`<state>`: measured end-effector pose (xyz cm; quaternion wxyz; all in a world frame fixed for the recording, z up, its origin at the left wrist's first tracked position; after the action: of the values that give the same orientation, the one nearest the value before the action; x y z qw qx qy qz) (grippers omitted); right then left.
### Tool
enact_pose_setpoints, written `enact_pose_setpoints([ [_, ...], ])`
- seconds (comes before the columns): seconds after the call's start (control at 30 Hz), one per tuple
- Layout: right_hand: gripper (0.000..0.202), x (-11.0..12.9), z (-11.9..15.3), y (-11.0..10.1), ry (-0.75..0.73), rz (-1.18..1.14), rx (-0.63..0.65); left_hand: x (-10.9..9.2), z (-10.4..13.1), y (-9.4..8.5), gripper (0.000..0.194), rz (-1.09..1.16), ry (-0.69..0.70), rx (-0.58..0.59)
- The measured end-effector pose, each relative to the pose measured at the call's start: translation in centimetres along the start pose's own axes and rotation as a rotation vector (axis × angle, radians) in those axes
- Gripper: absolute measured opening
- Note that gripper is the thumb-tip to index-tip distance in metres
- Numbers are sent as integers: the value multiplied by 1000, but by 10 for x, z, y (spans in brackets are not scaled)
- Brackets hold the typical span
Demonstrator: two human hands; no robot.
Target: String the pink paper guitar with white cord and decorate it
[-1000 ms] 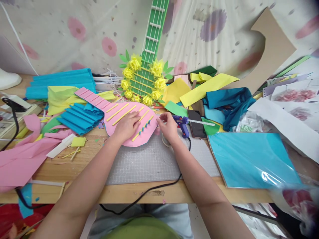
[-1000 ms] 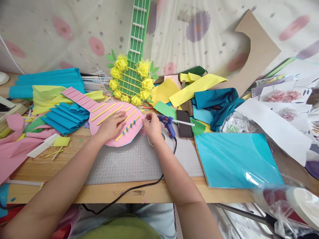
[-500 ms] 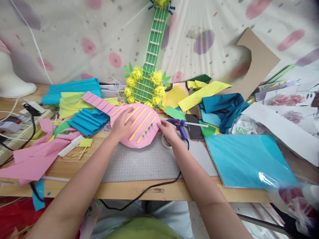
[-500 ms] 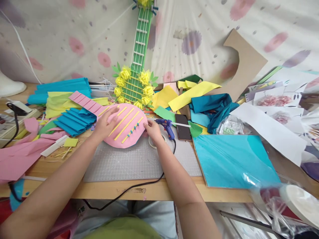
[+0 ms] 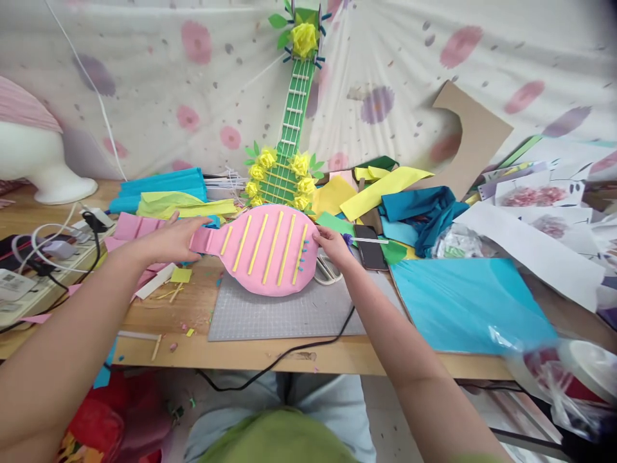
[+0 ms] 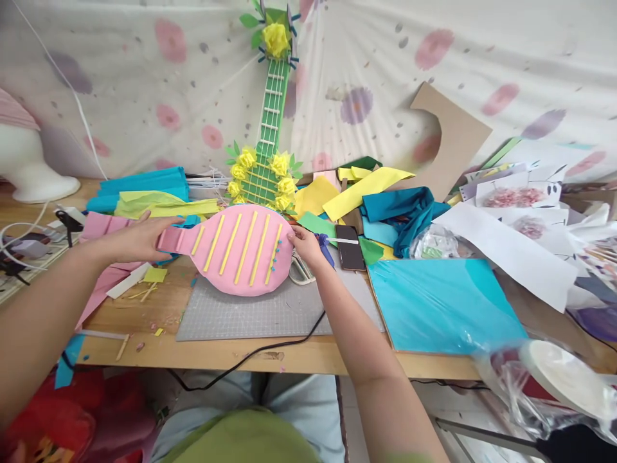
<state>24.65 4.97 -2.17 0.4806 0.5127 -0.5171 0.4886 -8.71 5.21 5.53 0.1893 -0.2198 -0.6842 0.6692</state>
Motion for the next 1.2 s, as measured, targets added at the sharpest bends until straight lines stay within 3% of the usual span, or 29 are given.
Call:
enact_pose_setpoints([
  [0.2,37,1,0,-3,3,49,9,9,6,11,63,-83,16,-65],
  [0.4,36,2,2,-5,-3,59,9,6,4,16,51,-101,14,-32],
  [0.6,35,7,5,-2,5,57,40,9,6,22,53,-100,26,-23],
  [0.93,35,5,7,1,29,45,43,-19,-3,25,60,52,114,-54],
  [1.2,32,5,11,6,33,26,31,-14,0,18,65,-1,66,-132],
])
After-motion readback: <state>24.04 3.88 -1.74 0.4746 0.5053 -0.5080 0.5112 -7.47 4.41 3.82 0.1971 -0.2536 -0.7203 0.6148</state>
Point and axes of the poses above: each hand's wrist, its own z-axis away from the middle knuckle, its own y-axis out of the palm, x = y × z, the point moved 7 cm from there along -z, towards the middle knuckle, and after that the axes turned 5 degrees about y, right-handed, at the moved point
